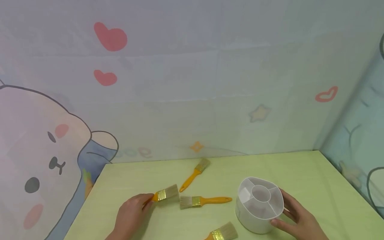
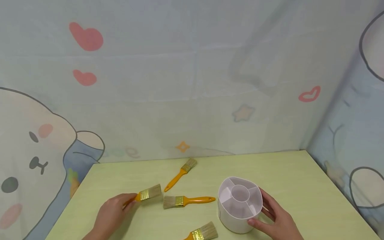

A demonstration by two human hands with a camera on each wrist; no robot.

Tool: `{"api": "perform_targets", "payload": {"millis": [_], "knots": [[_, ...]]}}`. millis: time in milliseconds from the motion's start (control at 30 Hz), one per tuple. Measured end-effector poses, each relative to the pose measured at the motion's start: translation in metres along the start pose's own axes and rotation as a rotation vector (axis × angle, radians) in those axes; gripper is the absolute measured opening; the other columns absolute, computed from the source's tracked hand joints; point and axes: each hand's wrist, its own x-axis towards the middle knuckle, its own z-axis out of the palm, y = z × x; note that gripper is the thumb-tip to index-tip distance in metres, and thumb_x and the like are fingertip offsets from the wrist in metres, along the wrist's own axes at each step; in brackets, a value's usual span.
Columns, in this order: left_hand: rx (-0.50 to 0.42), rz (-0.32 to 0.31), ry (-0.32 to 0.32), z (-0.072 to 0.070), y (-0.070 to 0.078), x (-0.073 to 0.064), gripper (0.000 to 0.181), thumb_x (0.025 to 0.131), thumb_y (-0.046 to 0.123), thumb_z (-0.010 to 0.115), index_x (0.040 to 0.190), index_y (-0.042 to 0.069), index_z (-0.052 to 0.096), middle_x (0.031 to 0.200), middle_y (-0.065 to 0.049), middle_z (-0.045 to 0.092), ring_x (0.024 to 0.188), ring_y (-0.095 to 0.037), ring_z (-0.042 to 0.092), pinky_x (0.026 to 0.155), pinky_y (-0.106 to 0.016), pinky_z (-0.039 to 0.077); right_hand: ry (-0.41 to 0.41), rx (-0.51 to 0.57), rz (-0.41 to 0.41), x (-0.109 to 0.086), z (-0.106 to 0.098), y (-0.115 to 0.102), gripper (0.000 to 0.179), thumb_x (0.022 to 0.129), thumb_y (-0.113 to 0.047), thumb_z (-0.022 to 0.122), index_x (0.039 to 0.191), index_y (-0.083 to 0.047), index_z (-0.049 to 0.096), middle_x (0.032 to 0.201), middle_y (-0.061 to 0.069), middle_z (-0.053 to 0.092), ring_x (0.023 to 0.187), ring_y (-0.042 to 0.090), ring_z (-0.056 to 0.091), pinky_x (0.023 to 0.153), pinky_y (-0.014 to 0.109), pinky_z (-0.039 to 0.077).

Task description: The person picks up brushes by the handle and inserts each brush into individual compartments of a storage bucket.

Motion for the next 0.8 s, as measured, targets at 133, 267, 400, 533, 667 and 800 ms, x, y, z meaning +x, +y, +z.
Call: {"api": "perform_targets", "payload": {"millis": [133,267,400,533,667,800], "knots": [[-0.030,0.037,0.047,-0.008,0.010,0.004,0.023,0.079,0.021,0.080,0.101,0.021,0.075,0.096,0.006,0.073,0.087,-0.016,0.069,0.072,-0.037,0.057,-0.004,0.018,0.006,-0.001,0.000,-0.001,0.081,0.084,-0.032,0.075,0.150,-0.027,0.028,0.149,0.004,0.039,0.127,0.035,0.050,0.086,0.025,0.055],[-0.086,0.053,0.060,-0.016,0.027,0.010,0.022,0.081,0.023,0.078,0.102,0.022,0.075,0.098,0.009,0.073,0.086,-0.012,0.069,0.073,-0.033,0.056,-0.005,0.015,-0.002,0.000,0.000,-0.001,0.082,0.084,-0.031,0.075,0.150,-0.026,0.028,0.149,0.005,0.039,0.126,0.030,0.051,0.087,0.025,0.054],[-0.160,0.027,0.058,-0.021,0.047,0.018,0.023,0.081,0.024,0.077,0.104,0.021,0.075,0.099,0.010,0.073,0.086,-0.010,0.068,0.074,-0.031,0.056,-0.011,0.016,-0.003,0.001,0.001,-0.001,0.081,0.084,-0.031,0.075,0.150,-0.027,0.029,0.149,0.003,0.038,0.126,0.028,0.051,0.088,0.025,0.054],[-0.273,0.007,0.039,-0.022,0.067,0.025,0.021,0.083,0.025,0.075,0.104,0.021,0.075,0.098,0.011,0.073,0.084,-0.005,0.066,0.072,-0.026,0.055,-0.022,0.027,0.011,0.001,0.002,0.000,0.082,0.084,-0.032,0.075,0.150,-0.027,0.027,0.150,0.004,0.037,0.129,0.036,0.047,0.088,0.028,0.054],[-0.417,-0.014,0.004,-0.022,0.087,0.033,0.021,0.086,0.025,0.073,0.106,0.021,0.074,0.098,0.010,0.073,0.080,-0.002,0.065,0.067,-0.020,0.054,-0.029,0.034,0.026,0.002,0.000,0.000,0.085,0.083,-0.033,0.075,0.151,-0.024,0.025,0.151,0.006,0.035,0.131,0.039,0.044,0.089,0.030,0.054],[-0.563,-0.044,-0.040,-0.023,0.108,0.041,0.021,0.088,0.025,0.071,0.109,0.023,0.073,0.096,0.012,0.072,0.080,-0.001,0.065,0.068,-0.019,0.054,-0.036,0.037,0.049,0.002,-0.002,0.000,0.087,0.082,-0.035,0.075,0.152,-0.023,0.024,0.153,0.008,0.033,0.132,0.040,0.043,0.089,0.031,0.054]]}}
